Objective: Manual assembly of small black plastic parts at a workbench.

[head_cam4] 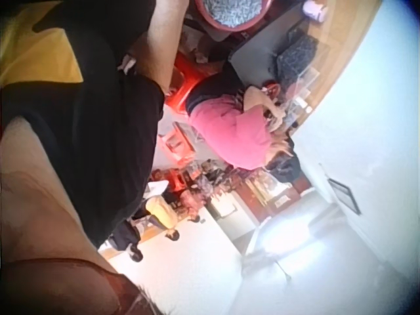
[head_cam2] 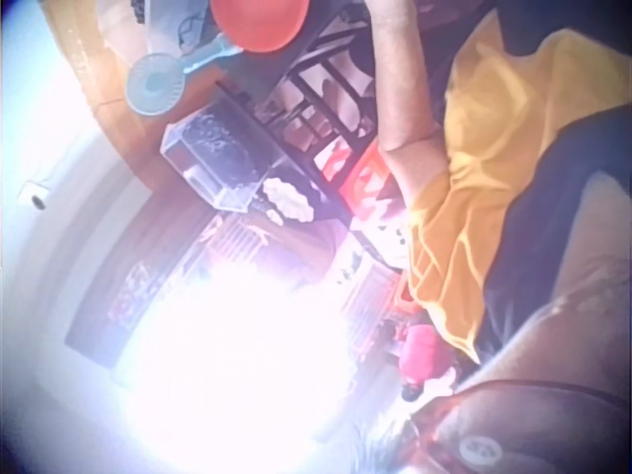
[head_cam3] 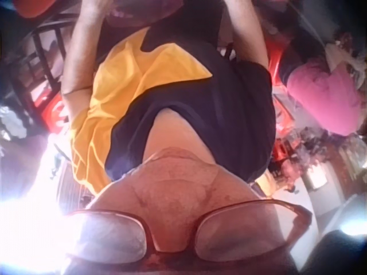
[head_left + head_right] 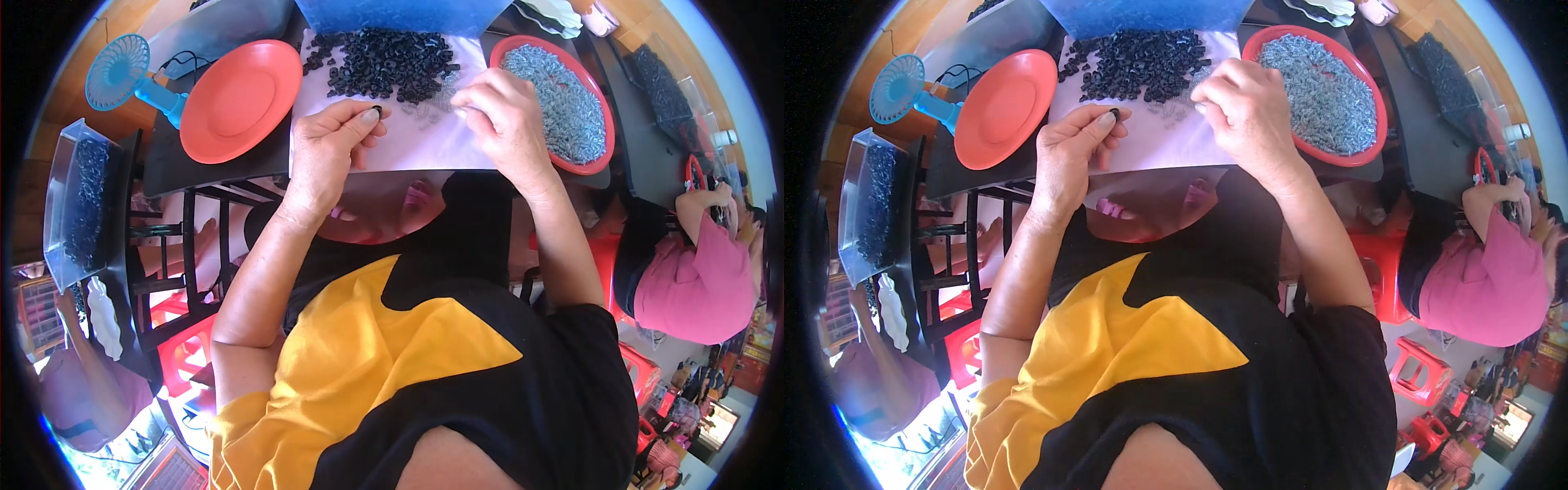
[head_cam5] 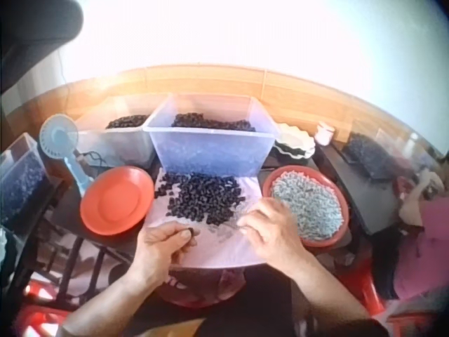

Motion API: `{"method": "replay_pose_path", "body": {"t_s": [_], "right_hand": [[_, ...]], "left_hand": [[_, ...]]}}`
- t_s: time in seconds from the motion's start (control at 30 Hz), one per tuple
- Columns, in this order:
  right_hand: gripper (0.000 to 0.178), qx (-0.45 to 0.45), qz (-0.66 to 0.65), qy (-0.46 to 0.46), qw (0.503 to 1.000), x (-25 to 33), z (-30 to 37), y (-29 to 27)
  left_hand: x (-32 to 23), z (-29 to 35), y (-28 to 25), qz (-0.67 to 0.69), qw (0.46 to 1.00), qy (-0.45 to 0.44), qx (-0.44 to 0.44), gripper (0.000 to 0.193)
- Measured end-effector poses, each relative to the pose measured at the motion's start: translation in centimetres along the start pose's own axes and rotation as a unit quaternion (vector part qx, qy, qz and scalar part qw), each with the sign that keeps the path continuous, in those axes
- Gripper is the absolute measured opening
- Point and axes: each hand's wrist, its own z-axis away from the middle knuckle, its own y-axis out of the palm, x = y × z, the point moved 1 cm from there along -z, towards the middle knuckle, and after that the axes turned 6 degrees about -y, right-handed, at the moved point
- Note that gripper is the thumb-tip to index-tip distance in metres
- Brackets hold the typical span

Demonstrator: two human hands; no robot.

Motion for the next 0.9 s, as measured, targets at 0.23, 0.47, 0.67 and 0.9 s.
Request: {"method": "replay_pose_path", "body": {"t_s": [0.23,0.47,0.67,0.9], "right_hand": [[0.015,0.033,0.127,-0.007,0.991,-0.6,0.7,1.7],[0.015,0.051,0.021,-0.062,0.997,1.6,-0.5,2.2],[0.007,0.074,0.051,-0.076,0.993,1.8,-0.3,2.6],[0.012,0.055,0.039,-0.071,0.995,1.4,-0.9,2.2]], "left_hand": [[0.4,0.4,0.0,-0.008,1.0,0.019,-0.003,0.019],[0.2,0.5,-0.3,-0.022,1.0,0.019,-0.008,0.018],[0.1,0.5,0.0,-0.047,0.999,0.018,-0.007,0.019],[-0.2,0.3,0.6,-0.055,0.998,0.019,0.001,0.019]]}}
